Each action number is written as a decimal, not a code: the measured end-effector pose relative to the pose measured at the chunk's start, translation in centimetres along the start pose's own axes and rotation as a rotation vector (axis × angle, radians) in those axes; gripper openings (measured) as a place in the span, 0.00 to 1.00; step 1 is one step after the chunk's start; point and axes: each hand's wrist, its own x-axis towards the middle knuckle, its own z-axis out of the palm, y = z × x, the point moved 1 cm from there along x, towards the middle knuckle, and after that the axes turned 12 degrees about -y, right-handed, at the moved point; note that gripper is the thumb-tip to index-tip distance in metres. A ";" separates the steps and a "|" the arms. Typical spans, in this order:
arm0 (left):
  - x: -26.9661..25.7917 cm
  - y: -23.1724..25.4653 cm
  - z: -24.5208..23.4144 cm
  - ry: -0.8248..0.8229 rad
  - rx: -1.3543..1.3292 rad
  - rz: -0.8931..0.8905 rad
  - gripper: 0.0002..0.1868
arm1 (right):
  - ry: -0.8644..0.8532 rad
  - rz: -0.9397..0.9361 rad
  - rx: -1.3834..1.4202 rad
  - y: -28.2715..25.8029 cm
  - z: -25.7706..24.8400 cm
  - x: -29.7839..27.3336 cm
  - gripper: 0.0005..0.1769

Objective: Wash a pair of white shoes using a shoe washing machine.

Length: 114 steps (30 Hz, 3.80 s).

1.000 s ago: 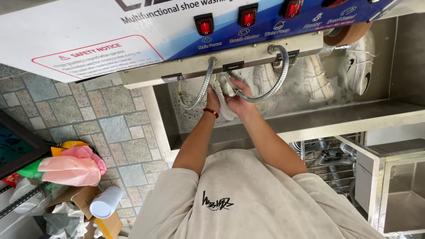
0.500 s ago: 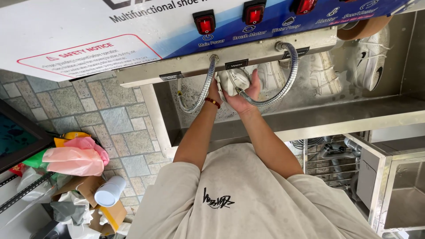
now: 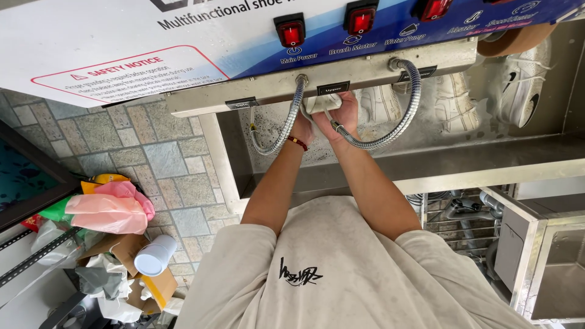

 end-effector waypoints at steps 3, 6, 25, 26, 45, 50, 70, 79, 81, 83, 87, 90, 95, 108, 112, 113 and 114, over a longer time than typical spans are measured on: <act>-0.4 0.0 0.8 0.007 0.098 0.103 0.35 | 0.033 0.000 0.009 -0.6 -4.0 0.7 0.15; -1.7 0.4 4.3 0.076 -0.071 0.116 0.42 | 0.129 -0.025 0.040 -0.2 -4.2 0.2 0.14; 3.7 -1.0 -3.6 0.458 0.651 -0.117 0.33 | -0.112 -0.079 0.019 -1.1 0.1 2.1 0.34; 3.5 -0.3 -1.8 0.505 0.693 -0.139 0.32 | -0.171 -0.074 -0.002 -1.1 0.5 2.0 0.36; 0.9 -1.0 -1.0 0.207 0.382 -0.205 0.31 | -0.225 -0.117 -0.075 -2.5 -2.1 2.9 0.44; 1.2 1.2 3.3 0.134 0.594 -0.101 0.31 | -0.236 -0.137 -0.112 -2.8 -1.3 3.4 0.42; -2.5 2.4 -0.4 -0.169 1.315 -0.092 0.42 | 0.094 0.057 -0.728 -3.0 1.9 -2.0 0.19; -6.7 2.3 -0.1 0.154 0.680 -0.300 0.36 | 0.083 -0.019 -1.984 -6.1 -0.9 -2.2 0.12; -6.8 2.6 0.6 0.151 0.693 -0.263 0.36 | 0.039 0.217 -1.598 -6.4 -3.5 -0.8 0.17; -7.4 3.3 1.7 0.145 0.713 -0.236 0.37 | 0.046 0.118 -1.545 -7.0 -8.2 0.3 0.19; -8.0 4.0 3.6 0.139 0.746 -0.177 0.37 | 0.271 0.061 -1.274 -7.8 -12.1 3.0 0.22; -8.3 4.5 4.8 0.128 0.771 -0.137 0.38 | 0.284 0.138 -0.865 -10.7 -19.9 4.1 0.17; -6.5 5.4 4.1 0.106 0.824 -0.055 0.39 | 0.198 0.087 -0.679 -7.6 -8.8 3.1 0.22; -0.1 3.9 4.8 -0.031 1.033 -0.143 0.35 | 0.129 0.074 -0.918 -7.5 -6.7 1.5 0.18; -0.4 3.9 7.1 0.036 1.036 -0.008 0.26 | 0.171 0.076 -1.040 -8.1 -6.5 1.5 0.19; 0.0 3.7 6.7 0.052 1.003 -0.037 0.22 | 0.154 0.070 -1.073 -8.1 -5.8 1.5 0.20; 0.1 3.4 6.1 0.073 0.968 -0.070 0.19 | 0.142 0.069 -1.103 -8.0 -5.1 1.2 0.22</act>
